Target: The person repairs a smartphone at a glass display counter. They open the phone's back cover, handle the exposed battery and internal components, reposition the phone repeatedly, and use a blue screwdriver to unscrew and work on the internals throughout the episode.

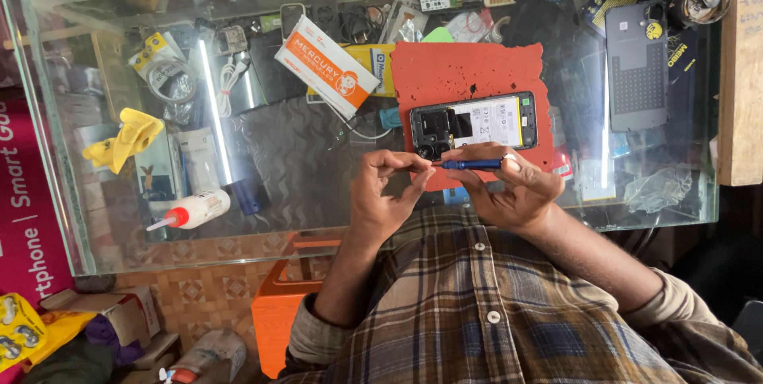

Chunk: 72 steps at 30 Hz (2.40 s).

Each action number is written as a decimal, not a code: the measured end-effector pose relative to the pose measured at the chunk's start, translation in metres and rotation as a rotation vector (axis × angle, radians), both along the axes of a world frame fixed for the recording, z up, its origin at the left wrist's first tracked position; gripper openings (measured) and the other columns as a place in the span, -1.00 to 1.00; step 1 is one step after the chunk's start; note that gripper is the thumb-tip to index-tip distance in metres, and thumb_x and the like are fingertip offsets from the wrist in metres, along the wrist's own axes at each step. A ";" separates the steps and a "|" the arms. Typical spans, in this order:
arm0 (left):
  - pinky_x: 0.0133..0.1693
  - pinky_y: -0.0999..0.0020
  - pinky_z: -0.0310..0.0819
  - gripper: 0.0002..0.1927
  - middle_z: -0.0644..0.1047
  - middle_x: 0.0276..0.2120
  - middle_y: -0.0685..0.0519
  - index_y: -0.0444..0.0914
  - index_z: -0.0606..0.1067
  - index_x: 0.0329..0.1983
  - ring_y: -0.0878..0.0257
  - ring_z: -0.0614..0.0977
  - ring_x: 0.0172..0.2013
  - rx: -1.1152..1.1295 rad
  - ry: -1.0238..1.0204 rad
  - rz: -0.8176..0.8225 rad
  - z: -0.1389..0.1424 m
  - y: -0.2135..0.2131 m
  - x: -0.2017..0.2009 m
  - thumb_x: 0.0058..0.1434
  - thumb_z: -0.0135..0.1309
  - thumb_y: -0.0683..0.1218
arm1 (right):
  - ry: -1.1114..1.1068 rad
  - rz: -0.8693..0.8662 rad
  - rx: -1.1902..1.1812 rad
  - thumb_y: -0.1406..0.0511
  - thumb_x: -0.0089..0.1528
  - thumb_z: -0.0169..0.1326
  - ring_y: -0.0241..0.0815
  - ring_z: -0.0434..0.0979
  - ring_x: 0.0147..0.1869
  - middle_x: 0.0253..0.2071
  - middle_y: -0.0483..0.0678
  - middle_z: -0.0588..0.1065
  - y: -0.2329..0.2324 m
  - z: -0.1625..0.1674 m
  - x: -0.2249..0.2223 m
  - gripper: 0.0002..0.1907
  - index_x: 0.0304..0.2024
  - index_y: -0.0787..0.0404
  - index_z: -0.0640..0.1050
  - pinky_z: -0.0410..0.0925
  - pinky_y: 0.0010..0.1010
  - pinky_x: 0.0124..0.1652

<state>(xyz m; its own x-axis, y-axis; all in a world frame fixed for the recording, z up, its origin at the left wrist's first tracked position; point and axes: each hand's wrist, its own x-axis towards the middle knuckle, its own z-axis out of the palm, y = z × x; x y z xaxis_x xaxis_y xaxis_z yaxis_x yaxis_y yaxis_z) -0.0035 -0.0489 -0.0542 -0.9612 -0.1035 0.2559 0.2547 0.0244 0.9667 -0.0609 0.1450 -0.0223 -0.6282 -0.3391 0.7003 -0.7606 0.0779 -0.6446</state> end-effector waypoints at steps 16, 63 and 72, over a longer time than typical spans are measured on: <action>0.03 0.31 0.65 -0.54 0.57 -0.17 -0.18 -0.28 0.10 -0.03 0.15 0.70 -0.06 0.146 -0.001 -0.050 -0.004 0.001 -0.001 0.33 0.18 -0.38 | -0.027 0.045 0.028 0.56 0.24 0.21 0.13 0.71 -0.05 -0.10 0.31 0.54 -0.003 0.005 0.001 -0.17 0.28 0.06 -0.04 0.62 -0.12 -0.10; -0.18 0.27 0.47 -0.67 0.51 -0.10 -0.04 -0.32 0.35 0.06 0.14 0.51 -0.29 -0.430 0.014 0.219 0.017 -0.019 -0.014 0.27 0.13 -0.33 | 0.010 0.058 0.284 0.56 0.26 0.32 0.05 0.54 -0.29 -0.28 0.10 0.46 -0.037 -0.006 -0.037 -0.29 0.25 0.21 0.15 0.40 -0.18 -0.39; -0.24 0.29 0.43 -0.79 0.55 -0.21 -0.04 -0.28 0.51 -0.04 0.11 0.55 -0.27 -0.702 -0.154 0.564 0.026 -0.086 -0.008 0.29 0.12 -0.35 | -0.156 -0.071 0.448 0.43 0.21 0.45 0.12 0.50 -0.36 -0.35 0.08 0.44 -0.036 -0.007 -0.036 -0.27 0.22 0.20 0.21 0.36 -0.12 -0.42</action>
